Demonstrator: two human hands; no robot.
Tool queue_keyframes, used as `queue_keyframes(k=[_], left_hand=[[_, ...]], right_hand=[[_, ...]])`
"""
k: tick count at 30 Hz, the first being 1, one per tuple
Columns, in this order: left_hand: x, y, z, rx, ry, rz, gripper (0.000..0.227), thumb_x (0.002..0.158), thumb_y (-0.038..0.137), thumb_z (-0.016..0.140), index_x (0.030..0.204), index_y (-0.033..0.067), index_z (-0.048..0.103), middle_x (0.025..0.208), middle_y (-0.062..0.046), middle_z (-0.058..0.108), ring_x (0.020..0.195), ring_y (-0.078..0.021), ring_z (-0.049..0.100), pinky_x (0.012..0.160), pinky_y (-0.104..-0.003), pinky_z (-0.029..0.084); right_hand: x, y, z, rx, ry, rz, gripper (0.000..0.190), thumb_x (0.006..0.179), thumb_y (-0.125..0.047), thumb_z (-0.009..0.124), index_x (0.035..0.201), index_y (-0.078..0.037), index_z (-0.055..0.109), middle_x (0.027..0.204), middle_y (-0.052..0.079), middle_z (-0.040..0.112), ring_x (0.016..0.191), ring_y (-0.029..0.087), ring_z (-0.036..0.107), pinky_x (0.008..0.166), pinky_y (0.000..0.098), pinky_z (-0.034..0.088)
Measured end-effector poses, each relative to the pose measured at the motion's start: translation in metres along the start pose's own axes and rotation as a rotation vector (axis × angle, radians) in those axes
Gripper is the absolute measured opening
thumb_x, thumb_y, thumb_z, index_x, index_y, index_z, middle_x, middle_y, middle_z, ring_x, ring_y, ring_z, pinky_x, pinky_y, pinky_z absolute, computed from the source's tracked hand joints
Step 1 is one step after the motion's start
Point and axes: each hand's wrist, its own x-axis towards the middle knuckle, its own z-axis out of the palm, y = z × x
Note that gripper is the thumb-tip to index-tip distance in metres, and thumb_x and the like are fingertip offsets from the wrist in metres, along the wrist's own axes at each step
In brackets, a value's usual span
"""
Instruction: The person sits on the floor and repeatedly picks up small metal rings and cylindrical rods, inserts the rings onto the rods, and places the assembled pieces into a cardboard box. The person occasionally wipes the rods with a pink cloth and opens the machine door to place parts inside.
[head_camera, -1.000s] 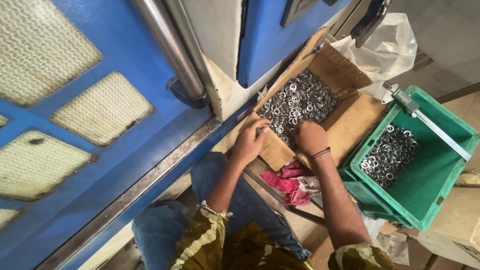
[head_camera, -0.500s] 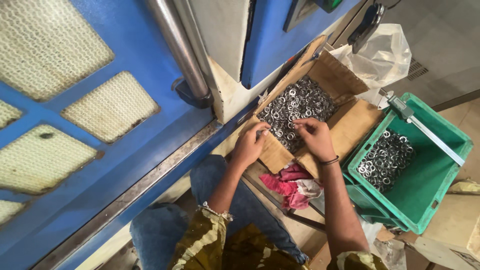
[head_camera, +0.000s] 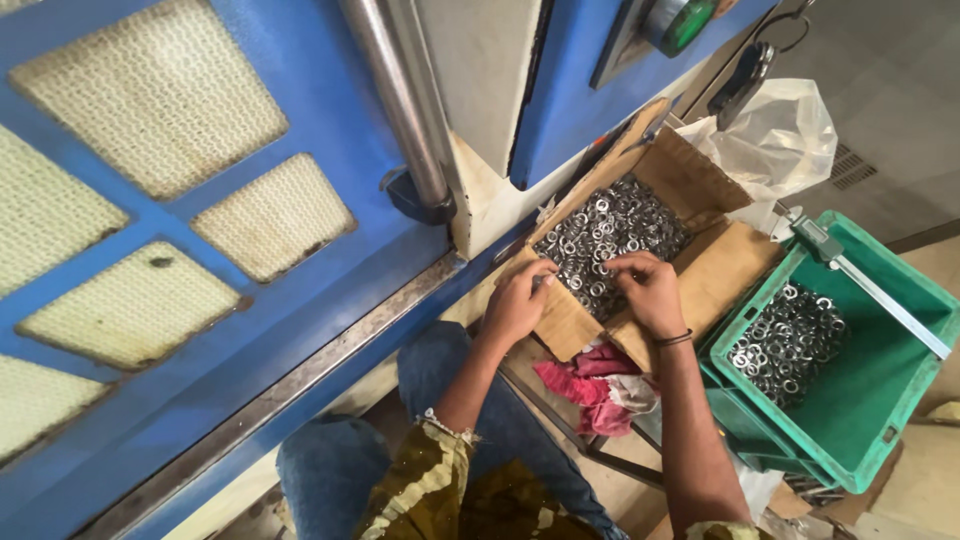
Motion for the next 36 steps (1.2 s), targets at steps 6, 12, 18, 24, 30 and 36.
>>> queue_keyframes(k=[6, 12, 18, 24, 30, 36], left_hand=[[0.0, 0.01, -0.003, -0.002, -0.006, -0.032, 0.021, 0.098, 0.017, 0.063, 0.117, 0.0106, 0.067, 0.107, -0.015, 0.073, 0.102, -0.0346, 0.07, 0.084, -0.042, 0.053], [0.0, 0.007, -0.001, 0.014, -0.004, -0.03, 0.021, 0.098, 0.018, 0.064, 0.118, 0.0116, 0.067, 0.102, -0.014, 0.074, 0.089, -0.0336, 0.071, 0.078, -0.041, 0.053], [0.0, 0.004, 0.002, -0.02, -0.021, -0.07, 0.021, 0.098, 0.017, 0.063, 0.118, 0.012, 0.067, 0.093, -0.013, 0.072, 0.074, -0.0282, 0.07, 0.068, -0.04, 0.052], [-0.001, 0.003, 0.0, 0.001, -0.018, -0.06, 0.02, 0.097, 0.017, 0.064, 0.117, 0.0126, 0.068, 0.091, -0.013, 0.072, 0.068, -0.0285, 0.067, 0.067, -0.04, 0.05], [-0.001, 0.004, 0.0, -0.003, 0.005, -0.015, 0.02, 0.098, 0.017, 0.064, 0.118, 0.0127, 0.068, 0.094, -0.014, 0.073, 0.078, -0.0292, 0.068, 0.071, -0.04, 0.052], [0.0, 0.007, 0.0, -0.015, -0.037, -0.107, 0.022, 0.099, 0.019, 0.063, 0.119, 0.0129, 0.067, 0.091, -0.012, 0.072, 0.072, -0.0263, 0.07, 0.069, -0.039, 0.052]], right_hand=[[0.001, -0.005, -0.004, 0.029, -0.028, -0.023, 0.027, 0.083, 0.005, 0.063, 0.102, -0.004, 0.08, 0.109, 0.01, 0.074, 0.105, 0.021, 0.069, 0.096, 0.0316, 0.053], [0.002, -0.002, -0.004, -0.04, -0.048, -0.034, 0.021, 0.08, 0.001, 0.076, 0.101, -0.003, 0.081, 0.106, 0.011, 0.074, 0.101, 0.02, 0.068, 0.093, 0.0317, 0.054], [0.004, 0.009, 0.006, 0.119, -0.036, 0.11, 0.033, 0.084, 0.007, 0.07, 0.113, -0.005, 0.077, 0.101, 0.008, 0.076, 0.092, 0.013, 0.071, 0.086, 0.0262, 0.058], [0.003, 0.005, 0.007, -0.019, -0.054, 0.129, 0.035, 0.082, 0.01, 0.071, 0.113, -0.005, 0.077, 0.098, 0.006, 0.078, 0.089, 0.011, 0.073, 0.082, 0.026, 0.059], [0.001, -0.013, 0.009, -0.068, 0.003, 0.134, 0.041, 0.081, 0.01, 0.07, 0.117, -0.007, 0.076, 0.097, 0.008, 0.078, 0.086, 0.014, 0.073, 0.079, 0.0267, 0.059], [-0.003, -0.034, 0.009, -0.163, -0.012, 0.141, 0.036, 0.086, 0.002, 0.072, 0.118, -0.013, 0.077, 0.094, 0.005, 0.078, 0.084, 0.012, 0.075, 0.076, 0.0274, 0.058]])
